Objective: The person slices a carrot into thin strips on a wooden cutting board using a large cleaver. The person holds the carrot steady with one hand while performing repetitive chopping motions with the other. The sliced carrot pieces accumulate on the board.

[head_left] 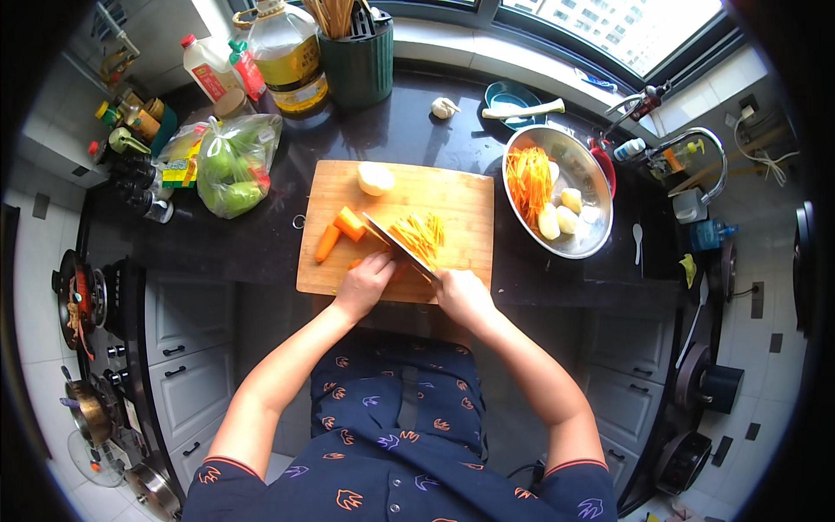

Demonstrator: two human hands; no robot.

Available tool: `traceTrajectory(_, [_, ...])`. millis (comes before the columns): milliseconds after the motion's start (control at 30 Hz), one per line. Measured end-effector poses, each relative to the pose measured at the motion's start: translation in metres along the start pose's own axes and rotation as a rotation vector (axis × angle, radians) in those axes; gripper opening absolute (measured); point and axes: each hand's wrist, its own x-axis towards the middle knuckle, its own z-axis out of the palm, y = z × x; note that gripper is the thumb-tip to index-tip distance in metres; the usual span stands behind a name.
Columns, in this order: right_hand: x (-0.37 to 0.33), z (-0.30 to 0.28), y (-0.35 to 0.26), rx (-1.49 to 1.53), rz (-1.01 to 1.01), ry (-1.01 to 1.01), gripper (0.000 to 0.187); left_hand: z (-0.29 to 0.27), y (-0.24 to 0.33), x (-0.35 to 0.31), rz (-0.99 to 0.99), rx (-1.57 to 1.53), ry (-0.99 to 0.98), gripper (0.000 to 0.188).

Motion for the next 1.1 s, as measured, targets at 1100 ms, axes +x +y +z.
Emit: traceTrajectory(1100, [0.004, 0.009, -0.016, -0.047, 0.026, 0.011, 0.016, -0.003, -0.003, -0.002, -0.034, -0.07, -0.07, 0.028])
